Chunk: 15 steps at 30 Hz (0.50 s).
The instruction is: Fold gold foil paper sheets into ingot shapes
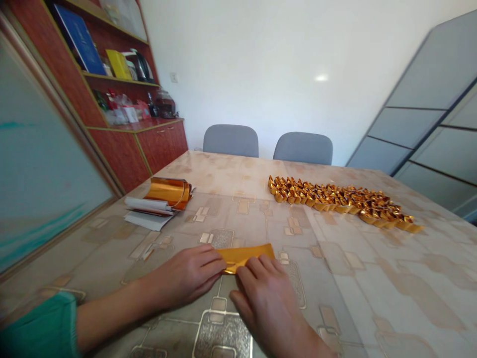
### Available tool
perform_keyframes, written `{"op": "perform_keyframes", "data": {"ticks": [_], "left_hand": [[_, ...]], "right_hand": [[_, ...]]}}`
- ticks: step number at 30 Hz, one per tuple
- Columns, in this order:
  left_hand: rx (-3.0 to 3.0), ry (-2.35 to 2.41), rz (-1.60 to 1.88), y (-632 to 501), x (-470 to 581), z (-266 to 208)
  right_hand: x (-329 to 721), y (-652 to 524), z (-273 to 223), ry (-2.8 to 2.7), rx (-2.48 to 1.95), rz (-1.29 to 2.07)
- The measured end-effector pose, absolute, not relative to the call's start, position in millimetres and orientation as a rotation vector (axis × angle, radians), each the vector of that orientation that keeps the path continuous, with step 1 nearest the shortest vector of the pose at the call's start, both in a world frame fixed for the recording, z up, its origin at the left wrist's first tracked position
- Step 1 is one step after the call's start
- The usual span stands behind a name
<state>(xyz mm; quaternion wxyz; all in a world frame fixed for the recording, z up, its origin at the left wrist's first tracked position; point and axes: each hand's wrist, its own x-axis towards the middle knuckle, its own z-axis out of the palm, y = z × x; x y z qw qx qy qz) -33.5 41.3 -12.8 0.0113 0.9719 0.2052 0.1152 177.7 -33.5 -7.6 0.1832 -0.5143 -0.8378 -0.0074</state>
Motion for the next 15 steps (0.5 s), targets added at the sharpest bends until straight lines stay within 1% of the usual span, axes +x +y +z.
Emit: {"op": "perform_keyframes", "data": {"ticks": [1,3,6,8,15], "left_hand": [[3.027,0.642,0.387,40.6,-33.8,-14.5],[3.004,0.641,0.429,39.4,-35.2,-15.6],[2.959,0.616,0.428,38.2,-37.6,-12.6],[2.954,0.615,0.418,38.1,-38.6,-10.5],[3.046,0.619,0.499,41.2,-38.3,-19.0]], "right_hand": [[169.5,-29.0,-10.3,-2.377,-1.446,-0.001],[158.9,-21.7,-18.3,-2.388,-1.408,-0.076],[157.1,-16.6,-30.3,-2.375,-1.344,-0.202],[161.0,-16.5,-34.3,-2.368,-1.314,-0.204],[167.4,-18.3,-27.6,-2.332,-1.383,0.161]]}}
